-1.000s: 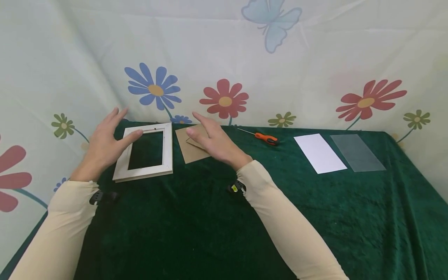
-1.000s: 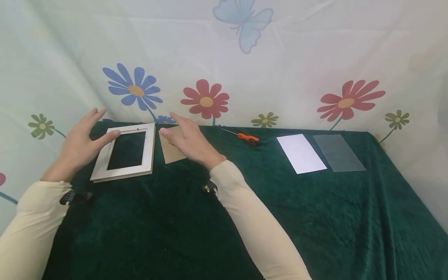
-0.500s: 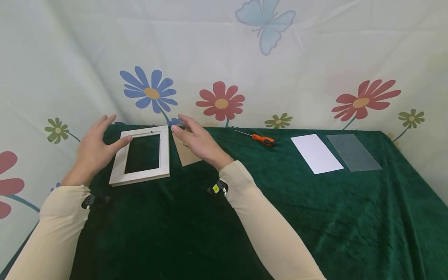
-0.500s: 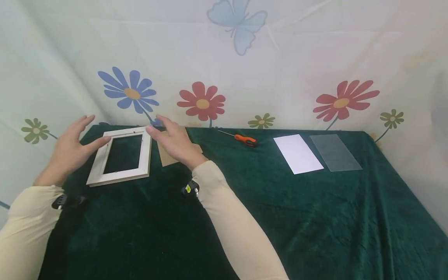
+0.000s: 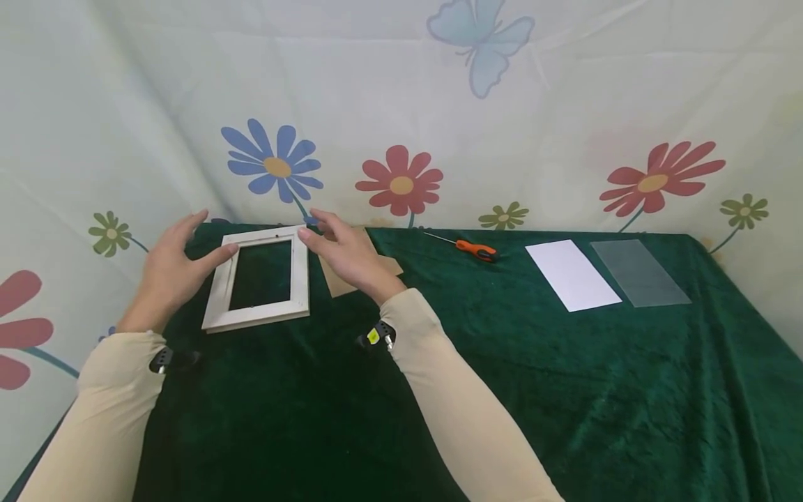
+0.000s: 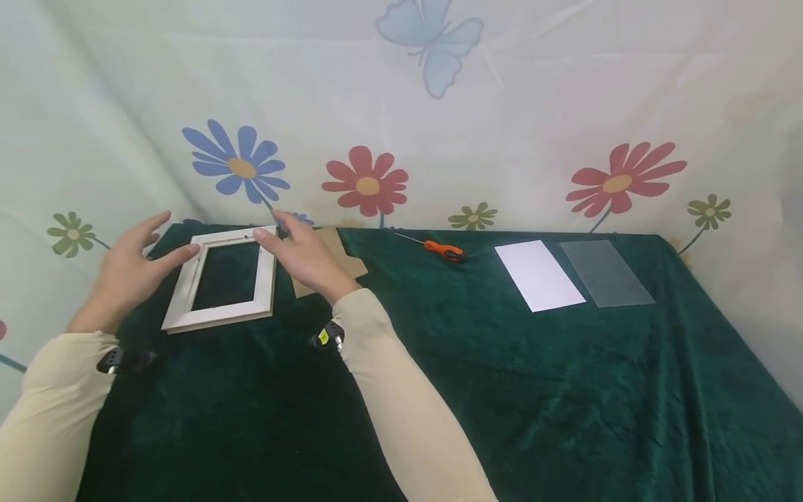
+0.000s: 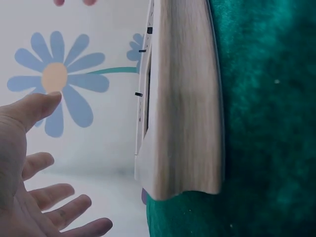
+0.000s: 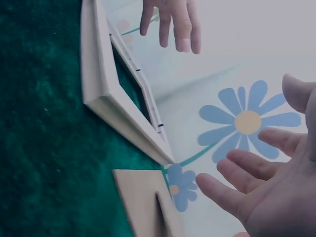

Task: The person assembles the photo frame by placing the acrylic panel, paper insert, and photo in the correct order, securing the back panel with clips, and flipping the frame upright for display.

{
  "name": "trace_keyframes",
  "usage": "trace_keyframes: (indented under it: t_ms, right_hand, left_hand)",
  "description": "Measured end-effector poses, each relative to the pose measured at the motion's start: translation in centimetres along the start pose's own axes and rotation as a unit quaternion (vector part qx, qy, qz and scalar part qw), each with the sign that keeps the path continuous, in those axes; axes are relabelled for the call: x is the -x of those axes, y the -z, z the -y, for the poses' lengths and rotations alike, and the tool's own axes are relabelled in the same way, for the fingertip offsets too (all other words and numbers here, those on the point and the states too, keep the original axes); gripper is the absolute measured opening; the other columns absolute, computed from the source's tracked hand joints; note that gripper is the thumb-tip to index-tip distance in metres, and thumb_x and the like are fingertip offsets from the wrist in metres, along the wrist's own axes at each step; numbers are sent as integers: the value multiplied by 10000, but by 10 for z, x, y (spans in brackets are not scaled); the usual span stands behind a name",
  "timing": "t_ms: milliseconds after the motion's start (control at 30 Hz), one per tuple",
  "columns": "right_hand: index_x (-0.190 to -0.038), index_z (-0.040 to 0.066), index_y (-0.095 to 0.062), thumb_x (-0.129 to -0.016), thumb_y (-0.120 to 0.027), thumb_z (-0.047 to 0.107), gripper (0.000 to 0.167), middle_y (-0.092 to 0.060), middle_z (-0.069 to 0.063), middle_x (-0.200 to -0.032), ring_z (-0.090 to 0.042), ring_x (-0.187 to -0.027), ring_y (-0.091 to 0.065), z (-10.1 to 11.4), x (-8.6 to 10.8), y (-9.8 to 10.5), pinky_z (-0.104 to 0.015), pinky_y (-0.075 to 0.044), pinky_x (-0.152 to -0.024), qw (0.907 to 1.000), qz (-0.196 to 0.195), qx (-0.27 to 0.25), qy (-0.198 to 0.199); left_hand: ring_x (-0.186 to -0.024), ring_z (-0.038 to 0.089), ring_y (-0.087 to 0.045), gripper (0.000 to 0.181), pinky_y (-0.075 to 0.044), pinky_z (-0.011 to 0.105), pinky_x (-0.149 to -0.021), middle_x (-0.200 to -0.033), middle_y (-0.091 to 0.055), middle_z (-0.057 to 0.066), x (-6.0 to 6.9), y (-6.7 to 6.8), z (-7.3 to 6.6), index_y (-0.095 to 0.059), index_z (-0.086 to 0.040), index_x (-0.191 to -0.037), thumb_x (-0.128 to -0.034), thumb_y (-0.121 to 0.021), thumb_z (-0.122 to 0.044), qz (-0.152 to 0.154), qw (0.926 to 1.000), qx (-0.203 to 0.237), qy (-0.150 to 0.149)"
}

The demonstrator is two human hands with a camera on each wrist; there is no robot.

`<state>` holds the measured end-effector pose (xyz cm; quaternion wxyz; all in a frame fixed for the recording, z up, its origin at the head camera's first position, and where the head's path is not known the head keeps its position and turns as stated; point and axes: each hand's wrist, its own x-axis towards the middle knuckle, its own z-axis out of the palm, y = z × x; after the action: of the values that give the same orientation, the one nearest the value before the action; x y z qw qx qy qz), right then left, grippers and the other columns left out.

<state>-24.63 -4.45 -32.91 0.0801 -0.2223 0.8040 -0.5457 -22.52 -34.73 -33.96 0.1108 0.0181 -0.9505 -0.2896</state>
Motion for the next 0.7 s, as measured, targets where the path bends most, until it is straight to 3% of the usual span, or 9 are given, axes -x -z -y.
trace_keyframes:
  t_ms: [400, 700]
  right_hand:
    - [-1607, 222, -449, -1079, -622, 425, 591, -511, -58, -1575, -236, -1418, -515, -9, 0, -20, -448, -478, -1116, 9980, -390, -469, -154]
    - [-1594, 204, -472, -1067, -671, 346, 581, -516, -111, -1573, -272, -1378, -544, -17, -2, -36, -461, -503, -1090, 9979, -221, -364, -492]
  left_hand:
    - [-1476, 568, -306, 952, -319, 820, -1051, -1699, -212, 294, 2, -5, 7, -172, -154, -1714, -1012, -599, -635, 167, 9996, 57, 225]
    - [-1455, 575, -359, 1002, -367, 798, -1034, -1718, -166, 281, 5, -3, 18, -118, -177, -1722, -995, -593, -678, 417, 9965, 476, 547]
